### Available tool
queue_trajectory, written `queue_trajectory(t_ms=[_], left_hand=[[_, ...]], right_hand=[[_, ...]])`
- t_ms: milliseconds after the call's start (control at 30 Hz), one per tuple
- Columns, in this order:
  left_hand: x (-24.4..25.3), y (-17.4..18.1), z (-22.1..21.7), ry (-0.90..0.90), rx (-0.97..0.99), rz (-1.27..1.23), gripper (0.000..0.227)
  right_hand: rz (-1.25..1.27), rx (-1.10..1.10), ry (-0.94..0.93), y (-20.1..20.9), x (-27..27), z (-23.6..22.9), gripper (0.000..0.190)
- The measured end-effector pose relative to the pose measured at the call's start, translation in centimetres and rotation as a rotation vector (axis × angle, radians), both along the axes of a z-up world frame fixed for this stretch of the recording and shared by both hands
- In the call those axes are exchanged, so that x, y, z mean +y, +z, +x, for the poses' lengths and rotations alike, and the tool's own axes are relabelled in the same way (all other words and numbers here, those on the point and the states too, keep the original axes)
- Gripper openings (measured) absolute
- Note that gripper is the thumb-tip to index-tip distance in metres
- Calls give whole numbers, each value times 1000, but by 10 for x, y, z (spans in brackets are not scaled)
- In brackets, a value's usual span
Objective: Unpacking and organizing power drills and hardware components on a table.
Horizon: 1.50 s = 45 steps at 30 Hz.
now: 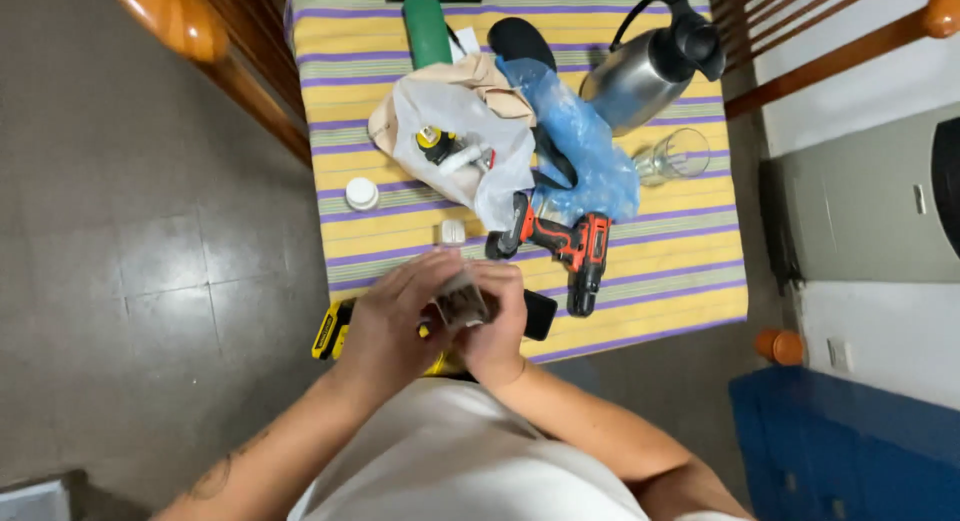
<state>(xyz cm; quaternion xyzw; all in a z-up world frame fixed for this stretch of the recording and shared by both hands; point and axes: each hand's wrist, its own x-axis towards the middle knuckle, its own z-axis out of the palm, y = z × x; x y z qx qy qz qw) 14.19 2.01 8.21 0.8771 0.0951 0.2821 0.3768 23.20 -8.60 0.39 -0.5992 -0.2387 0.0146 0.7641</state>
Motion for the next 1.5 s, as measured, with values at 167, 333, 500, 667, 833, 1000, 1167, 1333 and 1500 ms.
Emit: queue_trajectory(t_ms=[167, 333, 500, 667, 833, 1000, 1167, 1333, 1500], left_hand=[[19, -4, -3, -107, 56, -174, 79], [20, 32, 9, -54, 18, -193, 69], [15, 51, 12, 56, -124, -32, 27], [9, 71, 2, -1, -75, 248, 15], [-1, 83, 1, 87, 90, 568, 34], [-20, 87, 0, 190, 194, 774, 30], [-16, 74, -4, 141, 140, 580, 20], [-16, 80, -15, 142, -8, 571, 21], [-13, 90, -13, 214, -78, 629, 18]], right_hand=[[-315, -398, 129, 42, -8, 22, 61], [-213, -272, 123, 41, -4, 29, 46], [-32, -249, 57, 38, 3, 35, 55], [62, -230, 75, 49, 3, 24, 38], [34, -265, 42, 56, 4, 19, 37], [65, -327, 18, 63, 7, 17, 33], [105, -364, 27, 68, 5, 22, 34], [107, -332, 33, 75, 2, 15, 39], [109, -327, 15, 72, 1, 13, 42]])
